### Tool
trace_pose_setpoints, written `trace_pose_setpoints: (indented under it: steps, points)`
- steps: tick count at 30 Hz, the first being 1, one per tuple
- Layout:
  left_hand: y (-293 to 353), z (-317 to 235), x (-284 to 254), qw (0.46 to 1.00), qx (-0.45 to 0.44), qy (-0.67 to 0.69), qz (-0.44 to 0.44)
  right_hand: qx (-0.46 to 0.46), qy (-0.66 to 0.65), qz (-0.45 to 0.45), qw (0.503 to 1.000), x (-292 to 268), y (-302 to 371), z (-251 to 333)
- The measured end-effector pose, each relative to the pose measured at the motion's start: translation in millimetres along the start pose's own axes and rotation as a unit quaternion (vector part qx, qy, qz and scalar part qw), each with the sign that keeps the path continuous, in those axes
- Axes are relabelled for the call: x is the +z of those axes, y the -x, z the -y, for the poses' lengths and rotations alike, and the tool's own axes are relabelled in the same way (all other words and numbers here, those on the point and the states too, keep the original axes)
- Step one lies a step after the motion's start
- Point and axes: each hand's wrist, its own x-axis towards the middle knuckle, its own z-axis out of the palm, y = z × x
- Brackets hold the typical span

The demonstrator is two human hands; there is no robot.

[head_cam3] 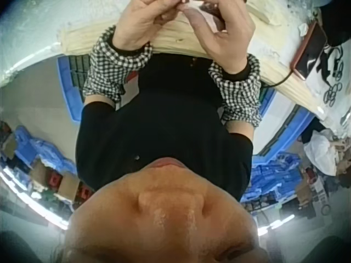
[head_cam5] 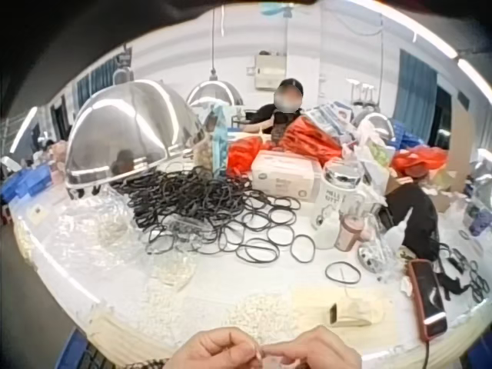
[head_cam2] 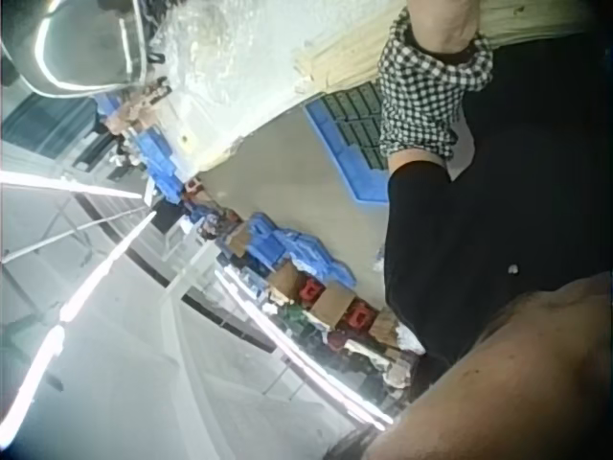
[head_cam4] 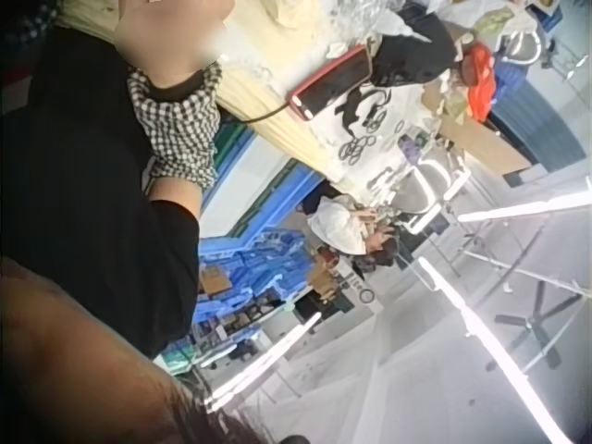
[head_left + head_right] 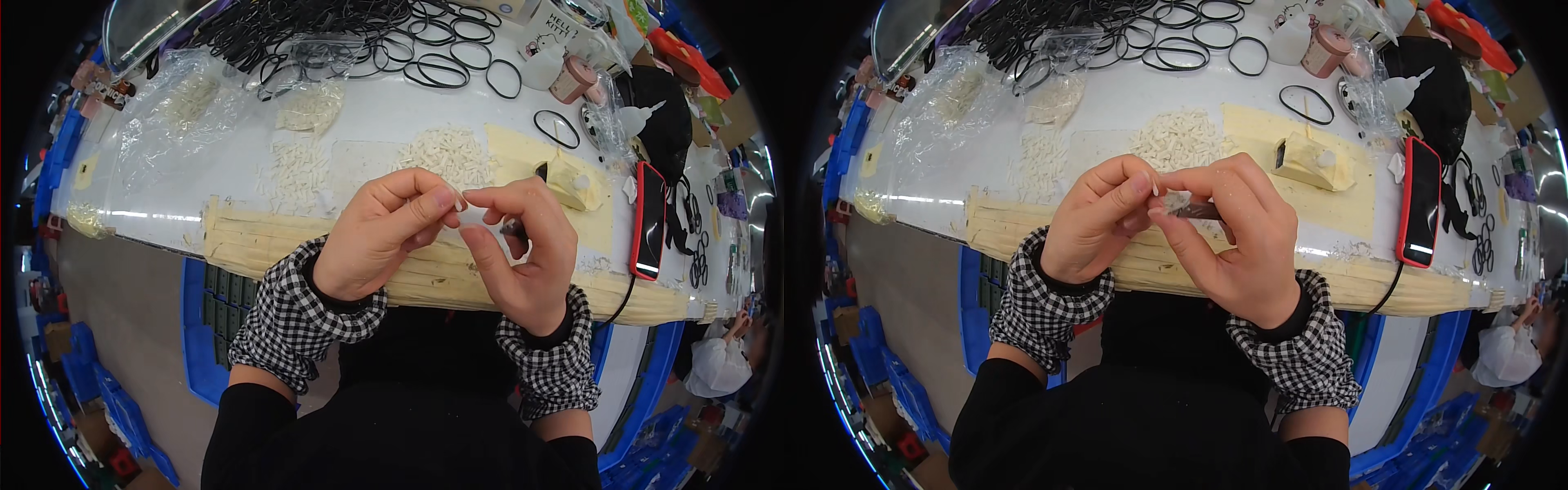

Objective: Assembling small plastic components with tiny metal pins on a factory workbench.

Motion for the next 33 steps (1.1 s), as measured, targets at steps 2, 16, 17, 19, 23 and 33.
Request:
trace_pose_setpoints:
  steps: [2,16,17,19,23,33]
  points:
    - [1,-1,1,1.0,0.0,-0.012,-0.001,0.008,0.058,0.042,0.997,-5,0,-3]
    - [2,0,3,0.994,0.04,-0.1,0.033,0.008,0.177,0.101,0.979,-9,4,-10]
    - [2,-1,3,0.994,0.039,-0.09,0.037,0.007,0.178,0.103,0.979,-9,4,-9]
    - [3,-1,1,0.996,0.036,-0.072,0.044,0.003,0.182,0.106,0.978,-9,4,-9]
    - [2,1,0,0.995,0.043,-0.076,0.048,-0.001,0.181,0.107,0.978,-9,4,-9]
    - [3,-1,1,0.992,0.046,-0.108,0.051,0.012,0.168,0.144,0.975,-12,4,-4]
